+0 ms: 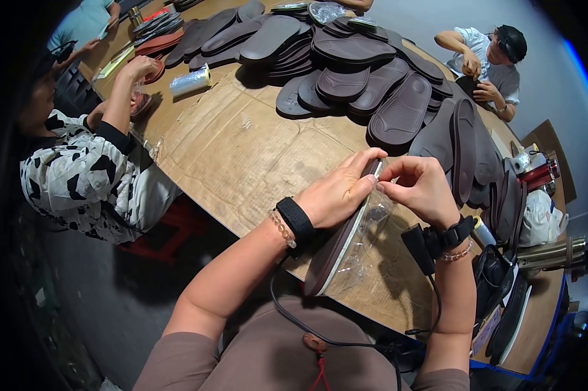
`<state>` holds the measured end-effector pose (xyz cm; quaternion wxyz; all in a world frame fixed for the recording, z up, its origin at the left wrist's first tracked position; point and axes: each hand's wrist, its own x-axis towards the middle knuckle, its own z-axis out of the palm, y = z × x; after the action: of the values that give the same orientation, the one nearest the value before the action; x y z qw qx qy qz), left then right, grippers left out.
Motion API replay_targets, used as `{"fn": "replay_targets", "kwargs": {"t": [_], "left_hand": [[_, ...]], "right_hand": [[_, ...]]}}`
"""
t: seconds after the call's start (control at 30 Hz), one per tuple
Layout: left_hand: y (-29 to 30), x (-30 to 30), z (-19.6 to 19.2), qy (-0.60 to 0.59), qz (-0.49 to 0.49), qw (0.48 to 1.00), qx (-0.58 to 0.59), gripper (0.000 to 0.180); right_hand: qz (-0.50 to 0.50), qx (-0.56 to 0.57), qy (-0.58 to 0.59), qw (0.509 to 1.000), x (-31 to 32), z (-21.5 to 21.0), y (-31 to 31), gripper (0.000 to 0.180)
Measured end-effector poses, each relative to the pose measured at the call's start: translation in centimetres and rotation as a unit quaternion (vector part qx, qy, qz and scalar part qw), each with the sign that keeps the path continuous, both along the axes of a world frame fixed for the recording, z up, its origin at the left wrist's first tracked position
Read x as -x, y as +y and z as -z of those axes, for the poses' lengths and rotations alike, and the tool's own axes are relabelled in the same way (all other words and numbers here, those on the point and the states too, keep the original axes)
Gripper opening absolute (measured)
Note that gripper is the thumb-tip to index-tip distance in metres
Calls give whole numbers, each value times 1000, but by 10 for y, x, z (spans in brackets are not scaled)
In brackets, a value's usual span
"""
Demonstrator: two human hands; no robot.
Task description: The recorder prepares shoe insoles by applying a layer of plastic or protective material and smoothing it down by hand at a manufacturing table.
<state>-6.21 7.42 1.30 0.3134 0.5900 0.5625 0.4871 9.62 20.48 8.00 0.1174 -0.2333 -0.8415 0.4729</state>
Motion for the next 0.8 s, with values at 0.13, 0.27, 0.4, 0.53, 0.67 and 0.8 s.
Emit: {"fn": "replay_targets", "kwargs": {"t": [0.13, 0.27, 0.4, 0.53, 0.67, 0.8], "left_hand": [[0, 0, 0, 4, 2, 1000, -4, 54], [2, 0, 1, 1, -1, 1000, -10, 54], [1, 1, -1, 5, 0, 1000, -14, 53], [1, 0, -2, 1, 2, 1000, -18, 53], [1, -1, -2, 8, 2, 1000, -13, 53], [1, -1, 1, 12, -1, 1000, -20, 54]], "right_hand": [[5, -6, 7, 1000, 2, 1, -1, 10], [0, -16, 11, 1000, 2, 2, -2, 10], [1, -133, 9, 991, 5, -1, -10, 8], [-16, -309, 77, 948, 4, 0, -12, 8], [16, -366, 73, 928, 4, 1, -22, 10], [80, -210, 50, 973, 2, 14, -13, 16]]}}
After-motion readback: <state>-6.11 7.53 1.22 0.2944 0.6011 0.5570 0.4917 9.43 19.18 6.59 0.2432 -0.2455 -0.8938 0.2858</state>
